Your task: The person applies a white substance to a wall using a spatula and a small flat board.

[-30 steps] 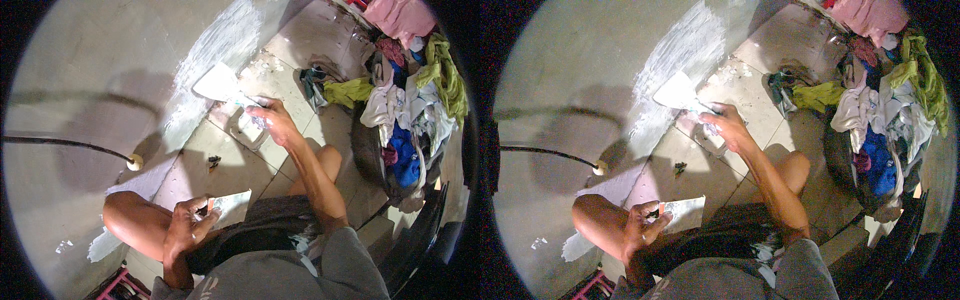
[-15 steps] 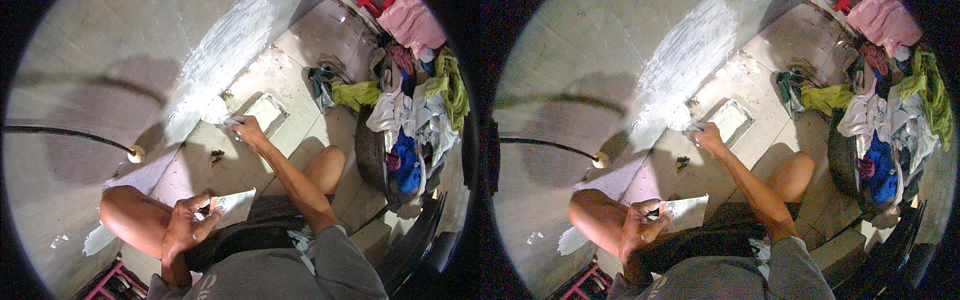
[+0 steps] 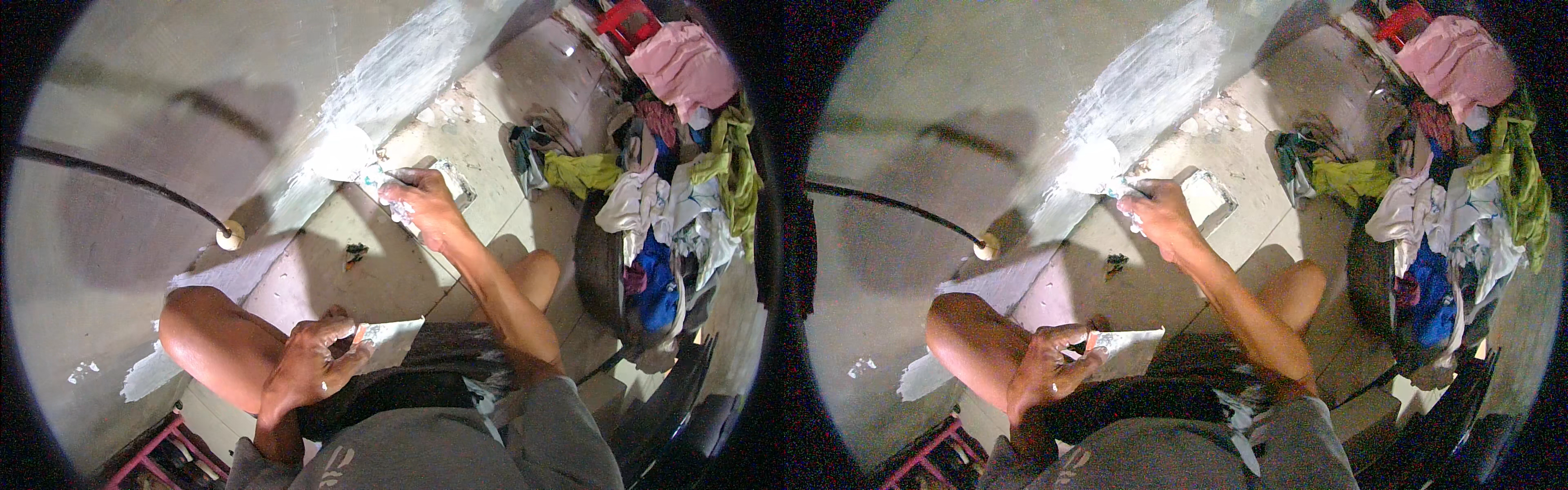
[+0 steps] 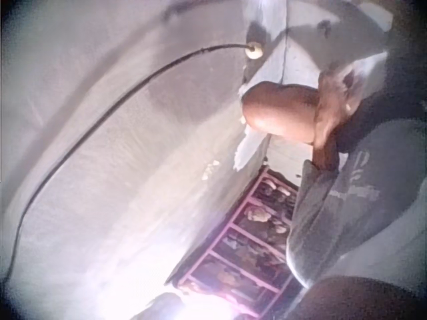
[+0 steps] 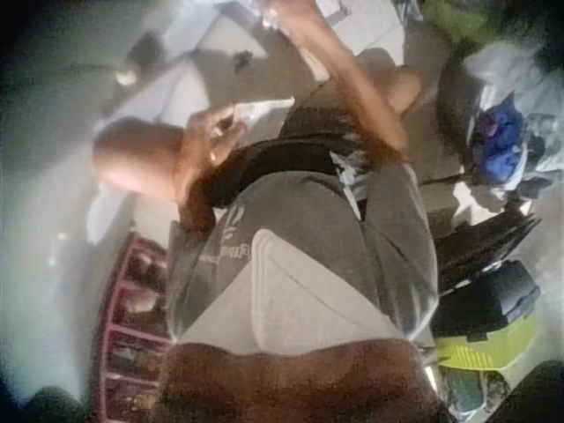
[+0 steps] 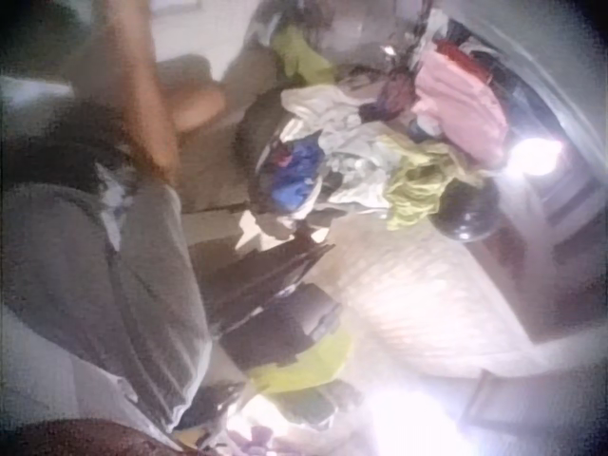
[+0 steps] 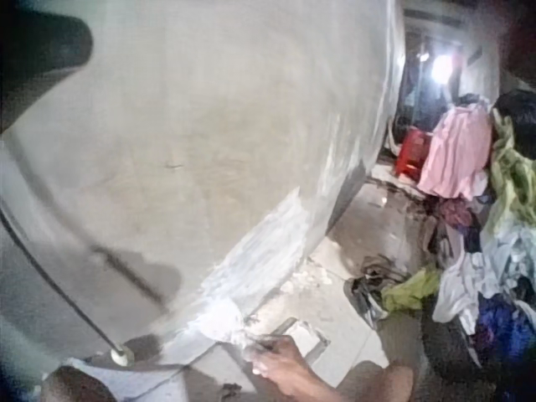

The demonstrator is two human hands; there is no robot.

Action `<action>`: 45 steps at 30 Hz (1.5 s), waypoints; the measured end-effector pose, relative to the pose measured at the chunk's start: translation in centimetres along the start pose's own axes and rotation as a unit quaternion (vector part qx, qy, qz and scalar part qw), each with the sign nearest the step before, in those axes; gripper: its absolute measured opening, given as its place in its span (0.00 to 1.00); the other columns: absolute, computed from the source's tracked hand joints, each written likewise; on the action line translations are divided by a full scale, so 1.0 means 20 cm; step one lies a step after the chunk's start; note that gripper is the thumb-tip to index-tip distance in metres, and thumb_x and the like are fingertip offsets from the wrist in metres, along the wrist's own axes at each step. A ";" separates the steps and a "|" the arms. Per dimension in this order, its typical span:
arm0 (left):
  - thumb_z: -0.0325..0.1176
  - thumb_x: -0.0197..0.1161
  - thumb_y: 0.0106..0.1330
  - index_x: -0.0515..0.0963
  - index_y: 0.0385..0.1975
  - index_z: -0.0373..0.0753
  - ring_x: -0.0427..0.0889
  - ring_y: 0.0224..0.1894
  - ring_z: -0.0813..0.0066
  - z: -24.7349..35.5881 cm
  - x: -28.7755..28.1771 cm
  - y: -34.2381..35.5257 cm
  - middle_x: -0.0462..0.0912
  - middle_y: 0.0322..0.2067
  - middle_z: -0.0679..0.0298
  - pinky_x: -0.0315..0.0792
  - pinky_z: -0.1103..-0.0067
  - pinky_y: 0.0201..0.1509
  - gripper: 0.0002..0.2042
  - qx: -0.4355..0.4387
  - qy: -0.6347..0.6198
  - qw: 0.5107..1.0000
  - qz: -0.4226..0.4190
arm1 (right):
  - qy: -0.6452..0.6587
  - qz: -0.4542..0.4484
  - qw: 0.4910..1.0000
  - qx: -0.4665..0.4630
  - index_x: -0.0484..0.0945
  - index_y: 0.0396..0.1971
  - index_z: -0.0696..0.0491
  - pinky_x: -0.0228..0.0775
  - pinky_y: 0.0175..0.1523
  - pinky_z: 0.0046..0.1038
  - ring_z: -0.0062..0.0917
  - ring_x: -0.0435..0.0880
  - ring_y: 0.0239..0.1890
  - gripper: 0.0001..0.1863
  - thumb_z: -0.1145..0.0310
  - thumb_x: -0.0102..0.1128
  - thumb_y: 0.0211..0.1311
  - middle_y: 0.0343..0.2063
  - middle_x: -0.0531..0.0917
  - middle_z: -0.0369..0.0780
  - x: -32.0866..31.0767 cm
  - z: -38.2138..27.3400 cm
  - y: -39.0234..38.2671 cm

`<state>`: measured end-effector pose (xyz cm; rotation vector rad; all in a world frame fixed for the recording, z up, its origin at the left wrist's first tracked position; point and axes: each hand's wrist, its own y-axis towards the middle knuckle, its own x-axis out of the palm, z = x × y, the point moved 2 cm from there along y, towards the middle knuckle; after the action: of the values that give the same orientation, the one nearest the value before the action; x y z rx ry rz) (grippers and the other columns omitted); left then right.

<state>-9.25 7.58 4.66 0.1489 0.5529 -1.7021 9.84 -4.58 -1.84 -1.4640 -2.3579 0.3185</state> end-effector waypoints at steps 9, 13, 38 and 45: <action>0.29 0.60 0.52 0.70 0.21 0.32 0.70 0.24 0.59 -0.03 -0.02 -0.04 0.70 0.20 0.53 0.64 0.70 0.29 0.08 0.013 -0.037 0.999 0.020 | 0.111 -0.037 0.991 -0.066 0.68 0.46 0.61 0.62 0.21 0.17 0.16 0.72 0.20 0.21 0.73 0.57 0.50 0.28 0.78 0.39 -0.03 -0.12 -0.23; 0.27 0.60 0.52 0.69 0.20 0.32 0.67 0.21 0.69 -0.05 -0.03 -0.07 0.68 0.19 0.57 0.62 0.75 0.26 0.08 0.001 -0.096 0.995 0.031 | 0.137 -0.015 0.990 0.027 0.70 0.43 0.59 0.62 0.20 0.17 0.16 0.72 0.19 0.19 0.69 0.59 0.50 0.23 0.78 0.37 -0.13 0.20 -0.25; 0.21 0.57 0.54 0.73 0.21 0.32 0.65 0.21 0.89 0.02 0.01 -0.06 0.71 0.16 0.72 0.61 0.86 0.24 0.02 -0.087 -0.190 0.976 0.057 | 0.106 0.052 0.989 0.092 0.75 0.34 0.60 0.67 0.28 0.21 0.20 0.76 0.25 0.13 0.67 0.58 0.51 0.26 0.79 0.37 -0.38 0.60 -0.05; 0.20 0.55 0.54 0.73 0.17 0.37 0.66 0.16 0.87 0.05 0.01 -0.05 0.73 0.14 0.71 0.59 0.86 0.20 0.06 -0.124 -0.189 0.972 0.057 | 0.082 0.046 0.992 0.079 0.77 0.32 0.58 0.65 0.26 0.22 0.19 0.74 0.24 0.10 0.69 0.58 0.51 0.25 0.78 0.36 -0.39 0.50 0.21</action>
<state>-10.09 7.11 5.73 -0.3131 0.4542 -1.4869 12.46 -9.78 -13.81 -1.4674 -2.0903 0.3831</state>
